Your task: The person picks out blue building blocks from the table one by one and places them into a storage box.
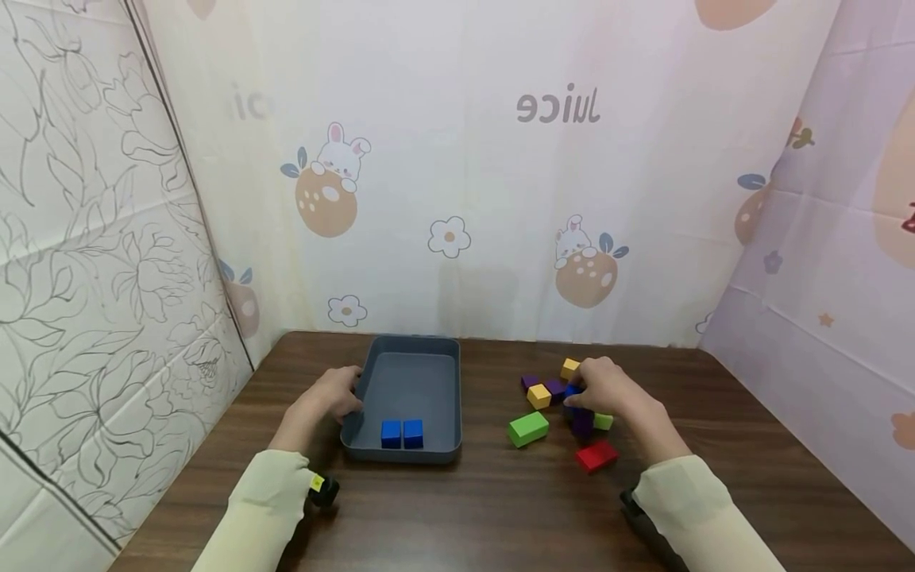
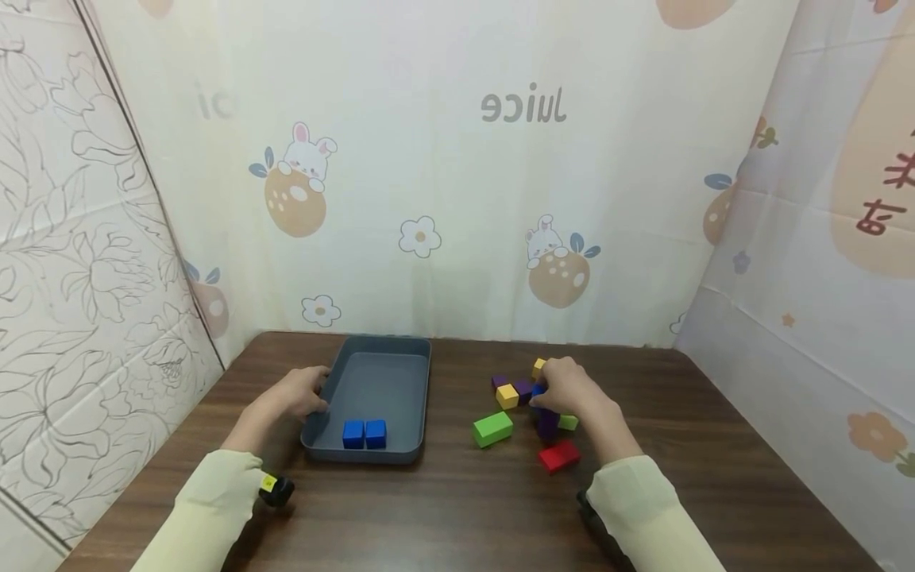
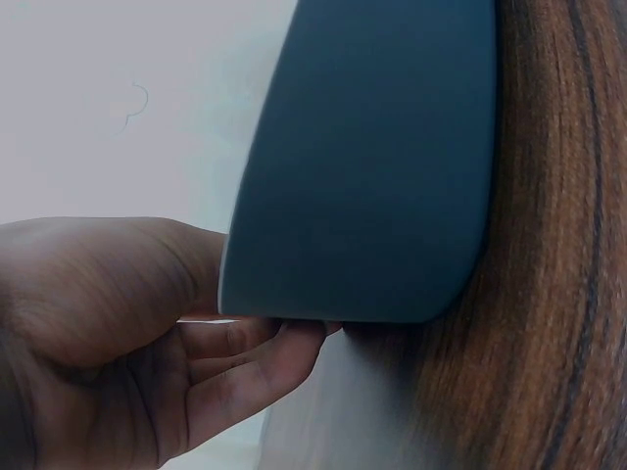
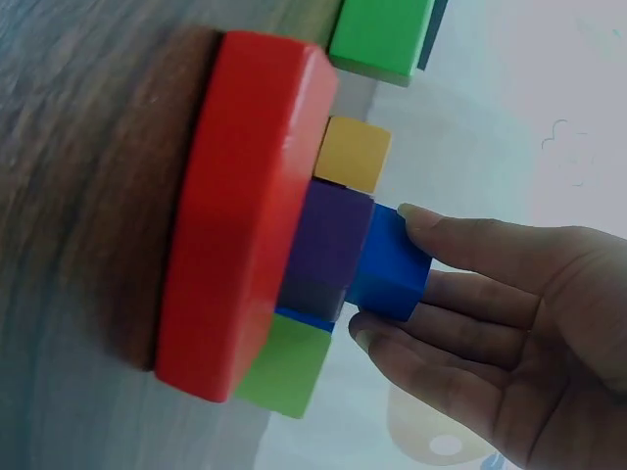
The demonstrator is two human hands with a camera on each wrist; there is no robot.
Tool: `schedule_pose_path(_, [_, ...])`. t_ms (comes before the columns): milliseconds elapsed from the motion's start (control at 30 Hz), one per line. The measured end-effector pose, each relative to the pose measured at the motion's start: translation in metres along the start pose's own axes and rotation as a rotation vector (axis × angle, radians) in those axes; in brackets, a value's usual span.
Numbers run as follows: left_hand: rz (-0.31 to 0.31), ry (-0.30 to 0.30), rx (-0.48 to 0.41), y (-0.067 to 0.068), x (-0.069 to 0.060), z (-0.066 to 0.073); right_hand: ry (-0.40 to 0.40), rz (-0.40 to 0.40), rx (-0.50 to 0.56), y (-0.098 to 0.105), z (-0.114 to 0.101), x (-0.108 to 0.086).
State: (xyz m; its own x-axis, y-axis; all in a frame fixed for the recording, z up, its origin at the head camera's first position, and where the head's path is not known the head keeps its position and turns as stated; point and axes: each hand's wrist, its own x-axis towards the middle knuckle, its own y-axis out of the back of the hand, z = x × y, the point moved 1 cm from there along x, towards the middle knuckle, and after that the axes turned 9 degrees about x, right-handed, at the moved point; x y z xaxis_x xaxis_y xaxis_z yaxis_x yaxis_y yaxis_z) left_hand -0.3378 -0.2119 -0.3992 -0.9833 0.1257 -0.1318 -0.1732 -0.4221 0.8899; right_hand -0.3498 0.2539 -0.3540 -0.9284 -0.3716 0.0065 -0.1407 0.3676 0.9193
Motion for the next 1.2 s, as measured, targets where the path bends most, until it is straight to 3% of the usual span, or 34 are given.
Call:
schedule_pose_path(333, [-0.008, 0.005, 0.026, -0.001, -0.004, 0.002, 0.041, 0.013, 0.019, 0.000, -0.010, -0.003])
schedule_pose_path(633, [-0.008, 0.004, 0.024, 0.000, 0.000, 0.002, 0.106, 0.035, 0.025, 0.007, -0.029, -0.007])
schedule_pose_path(1200, [-0.005, -0.001, 0.010, 0.001, -0.002, 0.001, 0.151, 0.033, 0.063, 0.008, -0.059, -0.004])
